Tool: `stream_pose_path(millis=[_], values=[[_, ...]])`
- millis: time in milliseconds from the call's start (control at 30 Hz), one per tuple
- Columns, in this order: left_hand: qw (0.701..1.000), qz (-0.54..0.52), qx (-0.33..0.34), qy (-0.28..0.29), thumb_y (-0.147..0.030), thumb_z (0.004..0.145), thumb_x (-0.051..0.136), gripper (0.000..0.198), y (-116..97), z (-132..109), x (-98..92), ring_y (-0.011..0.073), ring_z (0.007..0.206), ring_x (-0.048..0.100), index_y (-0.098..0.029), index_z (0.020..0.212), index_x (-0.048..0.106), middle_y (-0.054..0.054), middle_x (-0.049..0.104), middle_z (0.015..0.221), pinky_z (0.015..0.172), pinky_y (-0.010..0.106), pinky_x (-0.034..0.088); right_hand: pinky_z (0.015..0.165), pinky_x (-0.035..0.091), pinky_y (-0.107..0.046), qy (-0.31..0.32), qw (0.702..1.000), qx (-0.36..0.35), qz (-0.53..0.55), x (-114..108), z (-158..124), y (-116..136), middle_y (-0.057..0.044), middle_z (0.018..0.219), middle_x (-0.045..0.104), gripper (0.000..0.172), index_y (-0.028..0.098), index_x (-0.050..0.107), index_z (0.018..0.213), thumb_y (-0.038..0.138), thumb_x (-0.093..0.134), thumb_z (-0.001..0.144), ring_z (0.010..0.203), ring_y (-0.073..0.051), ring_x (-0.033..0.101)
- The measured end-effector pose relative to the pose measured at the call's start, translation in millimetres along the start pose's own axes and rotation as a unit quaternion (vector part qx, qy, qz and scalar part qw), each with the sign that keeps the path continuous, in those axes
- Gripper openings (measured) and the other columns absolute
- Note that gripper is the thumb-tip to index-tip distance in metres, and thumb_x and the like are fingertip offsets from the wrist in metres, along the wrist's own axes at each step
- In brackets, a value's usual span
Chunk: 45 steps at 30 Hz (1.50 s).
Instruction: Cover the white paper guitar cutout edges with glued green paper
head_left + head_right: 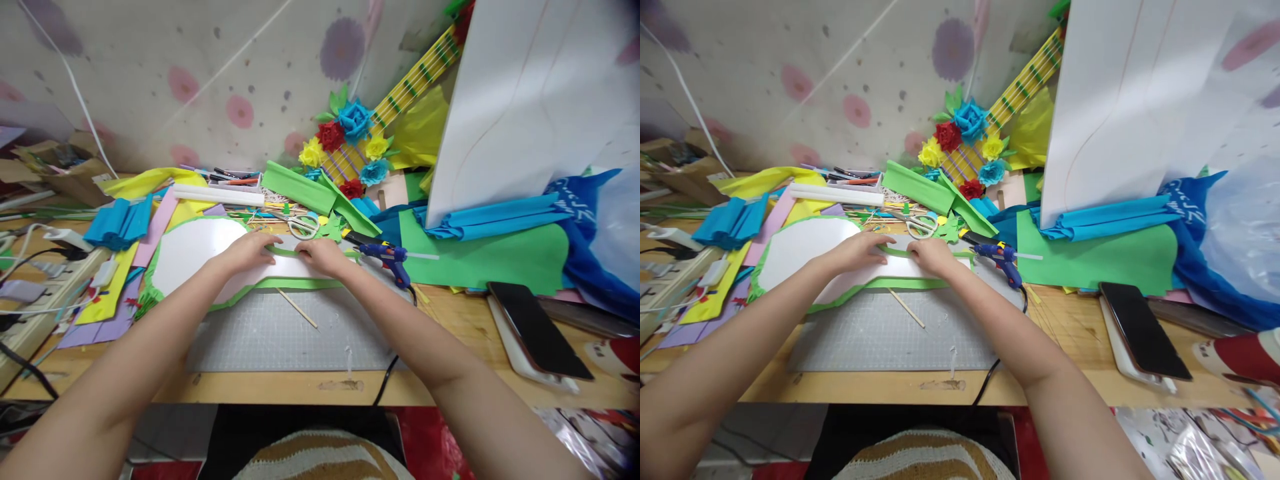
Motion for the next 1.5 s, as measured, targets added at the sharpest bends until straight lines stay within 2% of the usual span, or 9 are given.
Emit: stream_pose_path(millis=[200,367,500,600,767,900,1067,1333,1500], values=[[1.0,-0.002,-0.006,0.003,-0.028,0.072,0.063,0.043,-1,1,-3.0,0.0232,0.107,0.054,-0.022,0.114,0.058,0.003,0.065,0.111,0.091,0.033,0.042,0.074,0.041,-0.026,-0.01,1.0,0.001,0.023,-1,-1,-2,-0.003,0.104,0.07,0.031,0.024,0.068,0.105,0.021,0.046,0.085,0.094,-0.02,0.063],[0.999,-0.005,-0.032,0.021,-0.025,0.071,0.061,0.053,-4,3,-6.5,0.0229,0.105,0.056,-0.024,0.123,0.053,0.003,0.065,0.114,0.09,0.033,0.043,0.077,0.041,-0.025,0.001,0.999,-0.005,0.039,1,-1,-4,-0.001,0.109,0.069,0.033,0.025,0.067,0.109,0.018,0.045,0.085,0.096,-0.019,0.062],[1.0,-0.001,0.008,0.022,-0.015,0.068,0.055,0.06,-20,7,-5.8,0.0229,0.111,0.054,-0.022,0.127,0.048,0.004,0.06,0.123,0.092,0.032,0.042,0.077,0.042,-0.026,0.001,0.999,0.004,0.039,2,-1,-5,-0.002,0.106,0.07,0.034,0.026,0.067,0.109,0.016,0.046,0.084,0.094,-0.019,0.063],[0.999,-0.014,0.024,0.02,-0.02,0.069,0.056,0.054,-30,10,1.2,0.0236,0.105,0.057,-0.021,0.123,0.051,0.004,0.064,0.113,0.087,0.032,0.044,0.077,0.042,-0.026,-0.013,0.999,0.005,0.045,1,-1,-4,-0.002,0.104,0.07,0.033,0.026,0.067,0.109,0.017,0.047,0.084,0.093,-0.019,0.063],[1.0,-0.023,-0.002,0.007,-0.024,0.071,0.06,0.045,-32,13,9.4,0.0218,0.097,0.061,-0.024,0.115,0.055,0.002,0.067,0.107,0.081,0.03,0.045,0.08,0.042,-0.025,-0.009,0.998,0.0,0.064,-2,-3,-3,-0.001,0.106,0.07,0.032,0.025,0.067,0.109,0.018,0.048,0.084,0.095,-0.018,0.063],[1.0,-0.001,-0.025,0.004,-0.025,0.07,0.063,0.045,-32,14,8.6,0.0223,0.096,0.061,-0.025,0.114,0.053,0.002,0.067,0.101,0.08,0.031,0.044,0.078,0.042,-0.025,0.004,0.998,0.017,0.053,-7,-8,-11,-0.002,0.105,0.07,0.033,0.023,0.066,0.11,0.018,0.049,0.082,0.095,-0.018,0.063],[0.999,0.009,-0.035,-0.006,-0.022,0.067,0.066,0.046,-37,14,6.7,0.0233,0.094,0.06,-0.023,0.11,0.05,0.002,0.067,0.097,0.08,0.032,0.043,0.072,0.041,-0.026,0.017,0.999,0.034,0.001,-9,-15,-19,-0.005,0.097,0.071,0.029,0.022,0.069,0.1,0.016,0.049,0.08,0.09,-0.02,0.063],[0.998,0.016,-0.067,0.003,-0.024,0.067,0.065,0.046,-38,13,5.1,0.025,0.095,0.058,-0.021,0.112,0.052,0.005,0.066,0.099,0.083,0.035,0.042,0.072,0.04,-0.026,-0.016,0.999,0.035,0.0,-24,-21,-20,-0.005,0.095,0.071,0.027,0.02,0.069,0.1,0.014,0.051,0.08,0.087,-0.019,0.062],[0.997,-0.022,-0.07,-0.017,-0.025,0.063,0.065,0.054,-32,13,4.4,0.0259,0.098,0.057,-0.022,0.115,0.052,0.004,0.066,0.1,0.084,0.035,0.043,0.073,0.039,-0.025,-0.11,0.993,0.04,0.024,-56,-36,-32,-0.006,0.093,0.068,0.018,0.018,0.069,0.091,0.015,0.054,0.08,0.087,-0.017,0.059]])
Point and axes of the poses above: each hand's wrist, its own z-axis towards the middle knuckle, its own x-axis out of the palm, y = z × x, the point moved 5 cm from there along z, towards the middle knuckle
